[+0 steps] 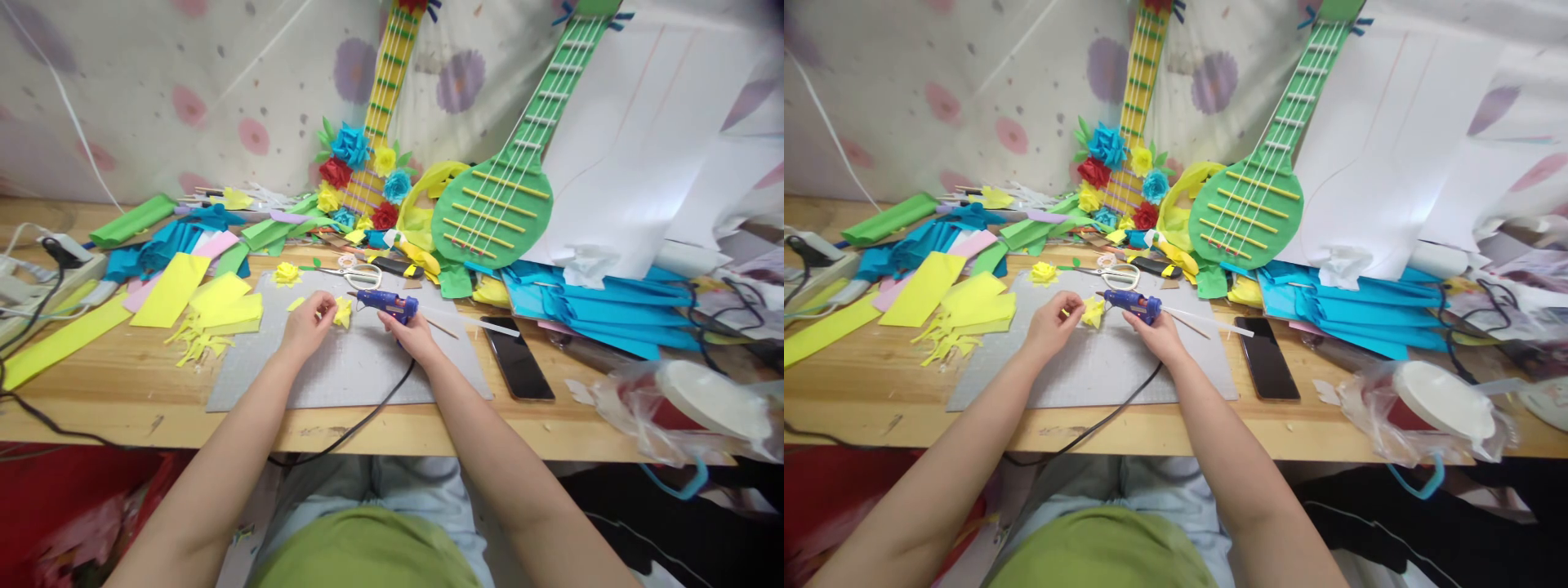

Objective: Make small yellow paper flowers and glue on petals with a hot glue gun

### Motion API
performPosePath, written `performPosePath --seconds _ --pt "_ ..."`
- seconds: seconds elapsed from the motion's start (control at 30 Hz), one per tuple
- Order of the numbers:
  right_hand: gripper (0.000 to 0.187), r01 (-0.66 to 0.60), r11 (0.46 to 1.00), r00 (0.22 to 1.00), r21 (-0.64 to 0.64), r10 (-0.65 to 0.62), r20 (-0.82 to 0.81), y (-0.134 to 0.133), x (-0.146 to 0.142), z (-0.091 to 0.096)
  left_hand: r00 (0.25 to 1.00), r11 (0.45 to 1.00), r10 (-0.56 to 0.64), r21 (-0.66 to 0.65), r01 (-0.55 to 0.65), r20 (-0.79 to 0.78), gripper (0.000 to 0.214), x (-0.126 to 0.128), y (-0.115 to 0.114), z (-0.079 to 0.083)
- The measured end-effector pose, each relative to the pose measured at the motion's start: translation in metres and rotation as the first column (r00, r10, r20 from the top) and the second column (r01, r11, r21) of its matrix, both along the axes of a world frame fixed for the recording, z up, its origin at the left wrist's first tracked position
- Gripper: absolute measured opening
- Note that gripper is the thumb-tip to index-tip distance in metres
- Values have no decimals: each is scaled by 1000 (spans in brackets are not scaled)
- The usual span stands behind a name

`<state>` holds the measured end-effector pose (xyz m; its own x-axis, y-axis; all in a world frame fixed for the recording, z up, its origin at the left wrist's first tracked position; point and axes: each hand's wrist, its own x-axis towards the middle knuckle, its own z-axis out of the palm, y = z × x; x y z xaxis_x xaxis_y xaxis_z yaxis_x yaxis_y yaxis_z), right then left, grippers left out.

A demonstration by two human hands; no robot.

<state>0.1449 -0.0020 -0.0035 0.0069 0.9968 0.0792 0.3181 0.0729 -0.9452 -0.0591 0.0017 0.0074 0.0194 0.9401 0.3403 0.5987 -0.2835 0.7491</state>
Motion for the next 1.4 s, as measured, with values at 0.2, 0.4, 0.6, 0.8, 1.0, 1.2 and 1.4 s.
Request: performPosePath --seconds 0.2,0.4,0.6,0.8,1.0,1.2,1.4 --pt "39 45 997 997 -61 -49 -67 -1 0 8 916 995 40 -96 -1 400 30 -8 9 -3" --pt "40 53 996 995 -66 -58 -79 1 1 6 824 992 120 -108 -71 554 27 -15 11 4" --pt "41 48 997 995 -66 -53 -86 2 1 4 862 984 165 -141 -110 480 22 -12 9 2" --pt "40 39 998 991 -48 -45 -125 1 0 7 904 984 118 -171 -51 411 25 -3 12 -6" --pt "41 55 997 992 -55 -61 -108 2 2 4 962 984 121 -154 -84 247 27 -2 19 -16" --pt "41 56 996 993 -62 -62 -96 2 3 4 971 980 154 -151 -126 184 25 -1 22 -18" --pt "41 52 997 994 -54 -57 -93 2 3 3 975 981 186 -85 -177 123 32 2 19 -14"
